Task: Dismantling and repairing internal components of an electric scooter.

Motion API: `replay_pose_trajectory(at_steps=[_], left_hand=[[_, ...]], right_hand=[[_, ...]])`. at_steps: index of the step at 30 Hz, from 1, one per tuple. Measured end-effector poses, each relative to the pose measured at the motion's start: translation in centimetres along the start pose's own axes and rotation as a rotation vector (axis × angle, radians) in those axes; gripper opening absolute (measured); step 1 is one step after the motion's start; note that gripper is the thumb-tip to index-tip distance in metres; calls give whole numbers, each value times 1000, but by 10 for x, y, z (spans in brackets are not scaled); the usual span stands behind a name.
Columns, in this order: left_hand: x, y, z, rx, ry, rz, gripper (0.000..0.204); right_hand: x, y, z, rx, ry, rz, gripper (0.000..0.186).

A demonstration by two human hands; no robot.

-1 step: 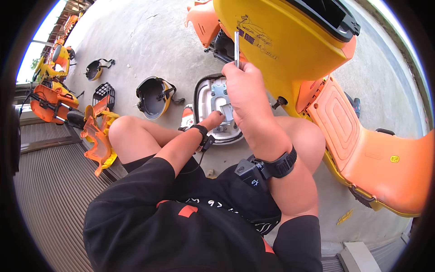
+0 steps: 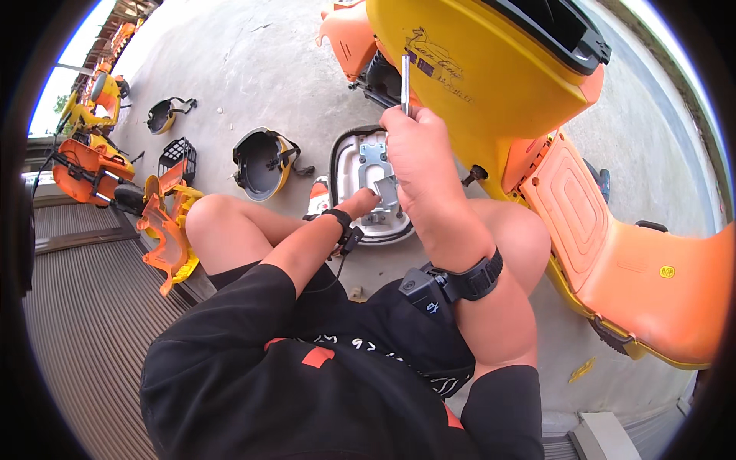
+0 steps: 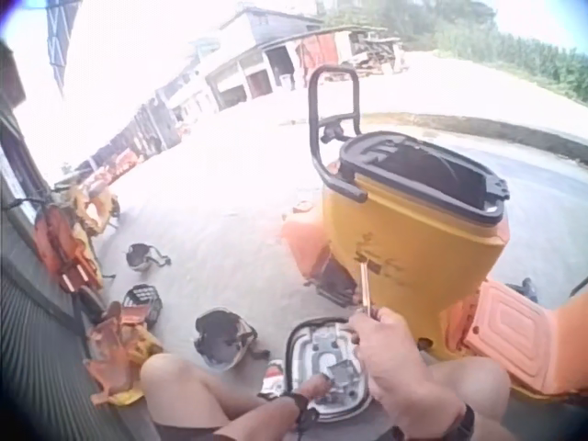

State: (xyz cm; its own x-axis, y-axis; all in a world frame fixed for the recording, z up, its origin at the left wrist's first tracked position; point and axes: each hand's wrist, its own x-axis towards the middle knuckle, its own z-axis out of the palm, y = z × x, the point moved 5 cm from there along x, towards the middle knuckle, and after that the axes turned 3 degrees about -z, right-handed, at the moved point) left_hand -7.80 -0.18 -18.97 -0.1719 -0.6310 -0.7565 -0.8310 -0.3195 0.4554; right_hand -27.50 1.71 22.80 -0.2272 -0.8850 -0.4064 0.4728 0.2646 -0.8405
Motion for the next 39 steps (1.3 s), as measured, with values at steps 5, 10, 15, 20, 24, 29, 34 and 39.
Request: replay_pose_trajectory(at_steps=[5,10,15,20,24,29,34,39], left_hand=[[0,35,-132,-236,-74,-128,21],[-37,23,-333,-968,327,35,19],[-47,-111,-344,-1597,383,-161,14],[-75,-203,-320,-1538,486,-99,23],[-87,-218,-355,181,694,-249,106],[-46,-257,-377,71,731,-266,87],[-39,-272,-380,-335,892,-168,60],[-49,-228,-364,-386,788,-350,39]], right_hand=[[5,5,-3,63,41,19,14],[2,16,5,94,-19,101,14],[-4,27,13,91,-37,143,14],[-8,32,8,69,-31,134,11],[-11,31,0,86,-15,98,13],[-11,25,1,91,6,61,13],[-8,30,0,60,1,84,13],[-3,35,-4,39,-31,125,10]])
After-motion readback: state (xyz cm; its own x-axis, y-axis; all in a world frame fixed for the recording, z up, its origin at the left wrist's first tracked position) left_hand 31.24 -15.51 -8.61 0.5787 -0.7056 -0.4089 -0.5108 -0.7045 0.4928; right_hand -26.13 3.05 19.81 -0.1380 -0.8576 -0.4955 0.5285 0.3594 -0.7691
